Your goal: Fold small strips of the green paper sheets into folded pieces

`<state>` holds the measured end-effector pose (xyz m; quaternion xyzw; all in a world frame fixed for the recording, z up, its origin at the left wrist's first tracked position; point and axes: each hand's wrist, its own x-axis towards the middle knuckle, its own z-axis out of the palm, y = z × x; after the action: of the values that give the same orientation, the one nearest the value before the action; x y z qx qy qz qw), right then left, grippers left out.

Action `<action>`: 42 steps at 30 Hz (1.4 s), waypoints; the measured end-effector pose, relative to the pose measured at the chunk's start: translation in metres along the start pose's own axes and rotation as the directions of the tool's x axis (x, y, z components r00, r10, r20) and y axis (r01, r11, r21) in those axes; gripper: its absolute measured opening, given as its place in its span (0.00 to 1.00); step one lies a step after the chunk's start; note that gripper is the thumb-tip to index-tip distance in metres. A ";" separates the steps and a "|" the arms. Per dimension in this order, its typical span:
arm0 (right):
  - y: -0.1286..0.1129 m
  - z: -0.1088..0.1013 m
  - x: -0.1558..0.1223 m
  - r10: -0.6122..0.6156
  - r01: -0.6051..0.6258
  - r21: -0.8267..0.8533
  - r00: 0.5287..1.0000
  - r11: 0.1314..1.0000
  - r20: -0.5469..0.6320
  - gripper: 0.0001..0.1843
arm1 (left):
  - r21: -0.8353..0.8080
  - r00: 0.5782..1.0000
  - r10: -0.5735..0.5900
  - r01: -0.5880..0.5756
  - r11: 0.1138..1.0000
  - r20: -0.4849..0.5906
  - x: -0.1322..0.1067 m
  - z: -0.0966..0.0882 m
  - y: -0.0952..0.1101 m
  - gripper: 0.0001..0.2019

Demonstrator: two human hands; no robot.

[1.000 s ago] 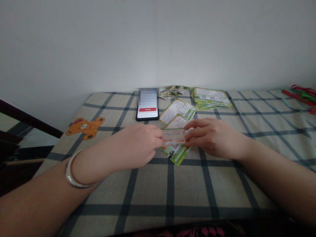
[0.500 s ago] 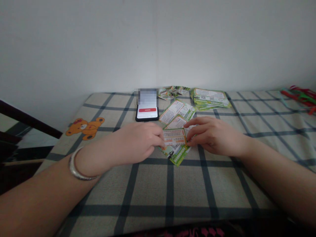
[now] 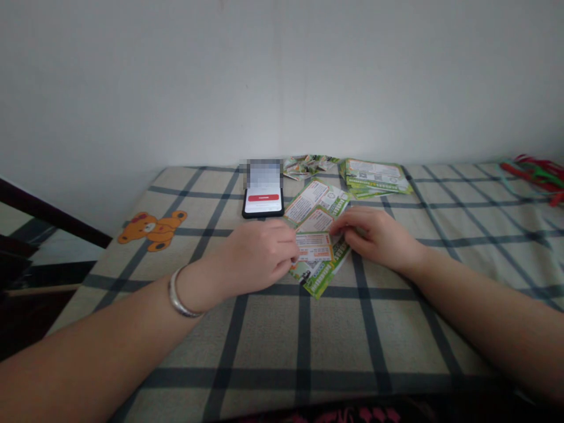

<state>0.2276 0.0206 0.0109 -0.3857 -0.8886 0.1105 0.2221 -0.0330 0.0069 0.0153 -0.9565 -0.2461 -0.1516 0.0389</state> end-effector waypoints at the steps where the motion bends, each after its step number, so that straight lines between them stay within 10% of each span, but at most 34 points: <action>1: -0.001 0.002 0.001 -0.012 0.012 -0.023 1.000 1.000 -0.012 0.13 | 0.020 1.000 0.000 0.000 1.000 -0.004 0.000 0.001 0.000 0.11; 16: -0.011 0.006 0.001 -0.147 0.155 -0.241 0.988 0.958 0.051 0.24 | 0.123 0.999 0.016 -0.013 0.992 -0.028 0.000 0.007 0.000 0.06; 25: -0.009 0.004 0.001 -0.166 0.165 -0.222 0.986 0.961 0.017 0.24 | 0.105 0.997 -0.080 0.081 0.991 -0.014 0.000 0.008 0.000 0.20; 42: -0.007 0.003 -0.002 -0.213 0.190 -0.196 0.971 0.962 -0.105 0.05 | -0.162 0.968 -0.187 0.160 0.974 -0.169 0.001 0.010 0.001 0.16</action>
<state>0.2228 0.0139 0.0103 -0.3183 -0.9140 -0.0198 0.2508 -0.0294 0.0084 0.0057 -0.9135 -0.3126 -0.2595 -0.0228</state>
